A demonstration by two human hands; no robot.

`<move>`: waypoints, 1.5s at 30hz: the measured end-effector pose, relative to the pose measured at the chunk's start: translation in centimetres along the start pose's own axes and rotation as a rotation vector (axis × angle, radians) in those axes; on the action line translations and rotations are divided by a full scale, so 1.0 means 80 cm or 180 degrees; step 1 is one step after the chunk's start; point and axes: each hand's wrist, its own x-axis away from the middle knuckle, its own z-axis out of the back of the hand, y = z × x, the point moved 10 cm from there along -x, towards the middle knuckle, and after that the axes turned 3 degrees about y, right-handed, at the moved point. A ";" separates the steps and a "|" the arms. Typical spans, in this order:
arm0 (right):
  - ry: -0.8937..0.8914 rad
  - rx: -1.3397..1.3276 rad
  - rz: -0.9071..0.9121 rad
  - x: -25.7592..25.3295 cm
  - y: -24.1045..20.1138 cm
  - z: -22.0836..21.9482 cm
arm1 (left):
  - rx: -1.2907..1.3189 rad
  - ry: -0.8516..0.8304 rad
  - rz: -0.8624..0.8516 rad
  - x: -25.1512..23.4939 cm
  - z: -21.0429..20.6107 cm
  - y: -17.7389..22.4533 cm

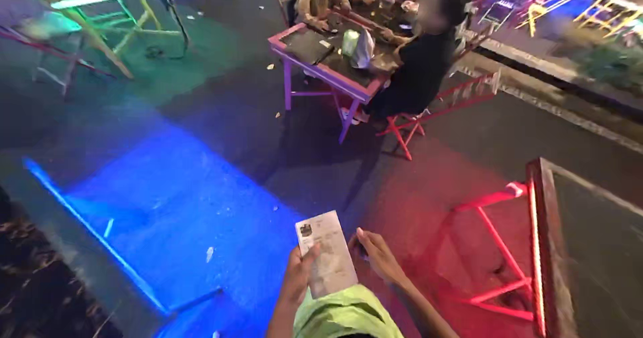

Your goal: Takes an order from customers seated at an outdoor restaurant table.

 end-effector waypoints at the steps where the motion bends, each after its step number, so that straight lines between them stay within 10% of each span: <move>1: 0.0073 0.0027 0.0101 -0.040 -0.023 0.018 | -0.0019 -0.0028 -0.0082 -0.041 -0.009 0.030; 7: 0.0502 -0.0552 0.0150 -0.236 -0.096 0.093 | -0.0664 -0.0155 -0.0186 -0.249 -0.046 0.193; 15: 0.1582 -0.0981 -0.0056 -0.532 -0.088 0.135 | -0.1129 -0.0219 -0.0065 -0.552 -0.054 0.263; 22: 0.0068 -0.0372 -0.0219 -0.845 -0.203 0.136 | -0.1112 -0.0087 -0.0602 -0.792 -0.090 0.420; 26: -0.0032 -0.0589 -0.0040 -0.944 -0.273 0.134 | -0.1285 -0.0254 -0.0751 -0.916 -0.133 0.480; 30: 0.1219 -0.0484 0.0366 -1.025 -0.273 0.203 | -0.1591 -0.0751 -0.0992 -1.070 -0.156 0.493; 35: 0.2564 -0.0406 -0.0599 -1.076 -0.237 0.280 | -0.3602 -0.0151 -0.0955 -1.333 -0.077 0.461; 45: 0.2526 -0.0610 -0.1767 -1.199 -0.122 0.267 | -0.4751 0.0108 -0.0099 -1.646 -0.063 0.499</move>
